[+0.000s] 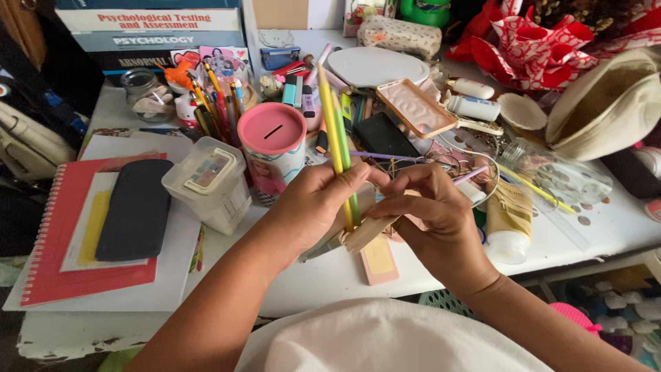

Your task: The person organizes a cluttered desk by picking up and placing various items into containers. They handle colored pencils, a small box, a pink piggy bank, a beige pouch, and other stationery and cosmetic items, moving them around the desk surface.

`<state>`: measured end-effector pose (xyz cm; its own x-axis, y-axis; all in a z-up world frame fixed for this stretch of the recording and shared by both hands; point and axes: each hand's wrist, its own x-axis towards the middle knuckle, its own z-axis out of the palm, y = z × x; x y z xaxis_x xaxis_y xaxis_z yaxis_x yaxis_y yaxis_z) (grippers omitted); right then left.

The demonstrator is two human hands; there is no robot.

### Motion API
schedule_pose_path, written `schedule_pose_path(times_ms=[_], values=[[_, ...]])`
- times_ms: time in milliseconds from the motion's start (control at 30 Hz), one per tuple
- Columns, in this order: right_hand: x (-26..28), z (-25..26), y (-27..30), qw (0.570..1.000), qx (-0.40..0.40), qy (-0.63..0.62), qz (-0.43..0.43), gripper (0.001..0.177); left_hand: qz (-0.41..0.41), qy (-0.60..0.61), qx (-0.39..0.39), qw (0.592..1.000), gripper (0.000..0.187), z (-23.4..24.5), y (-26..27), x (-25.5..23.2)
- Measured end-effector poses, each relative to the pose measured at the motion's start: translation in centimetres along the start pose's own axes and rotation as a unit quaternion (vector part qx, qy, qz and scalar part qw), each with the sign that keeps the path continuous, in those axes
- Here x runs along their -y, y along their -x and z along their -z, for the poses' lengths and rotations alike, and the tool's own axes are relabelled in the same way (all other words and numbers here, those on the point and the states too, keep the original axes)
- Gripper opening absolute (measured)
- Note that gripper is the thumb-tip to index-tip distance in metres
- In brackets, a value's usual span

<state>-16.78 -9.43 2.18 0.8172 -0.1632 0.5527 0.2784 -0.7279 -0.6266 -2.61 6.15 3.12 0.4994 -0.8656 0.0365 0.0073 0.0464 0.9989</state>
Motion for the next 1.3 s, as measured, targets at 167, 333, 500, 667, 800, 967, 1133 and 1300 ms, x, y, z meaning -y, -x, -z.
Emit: schedule_pose_path(times_ms=[167, 333, 500, 667, 800, 967, 1133, 1300], values=[[-0.1, -0.1, 0.0, 1.000, 0.008, 0.006, -0.005, 0.030, -0.063, -0.029, -0.012, 0.998, 0.049, 0.0, -0.5, 1.6], [-0.4, 0.1, -0.1, 0.971, 0.063, -0.202, -0.113, 0.028, -0.121, -0.048, 0.002, 0.991, 0.042, -0.4, -1.5, 3.0], [-0.4, 0.6, -0.5, 0.962, 0.064, -0.196, -0.177, 0.029, -0.016, -0.043, 0.028, 0.999, 0.043, 0.4, -1.9, 2.4], [0.0, 1.2, -3.0, 0.953, 0.042, -0.225, -0.201, 0.032, -0.053, -0.081, 0.051, 0.994, 0.045, 0.7, -2.7, 3.2], [0.2, 1.0, -4.5, 0.954, 0.065, -0.169, -0.238, 0.040, -0.035, -0.225, 0.045, 0.973, 0.033, 1.1, -2.9, 3.6], [0.2, 0.5, -4.7, 0.957, 0.088, -0.165, -0.223, 0.025, 0.054, -0.116, 0.062, 0.990, 0.046, 1.0, -2.2, 3.1], [0.5, 2.0, -4.5, 0.981, 0.067, -0.078, -0.167, 0.020, 0.002, -0.182, 0.053, 0.982, 0.071, 2.9, -1.6, 2.0], [0.2, 2.7, -4.2, 0.996, 0.025, 0.023, -0.081, 0.017, 0.035, -0.257, 0.034, 0.965, 0.071, 4.6, -0.6, 1.6]])
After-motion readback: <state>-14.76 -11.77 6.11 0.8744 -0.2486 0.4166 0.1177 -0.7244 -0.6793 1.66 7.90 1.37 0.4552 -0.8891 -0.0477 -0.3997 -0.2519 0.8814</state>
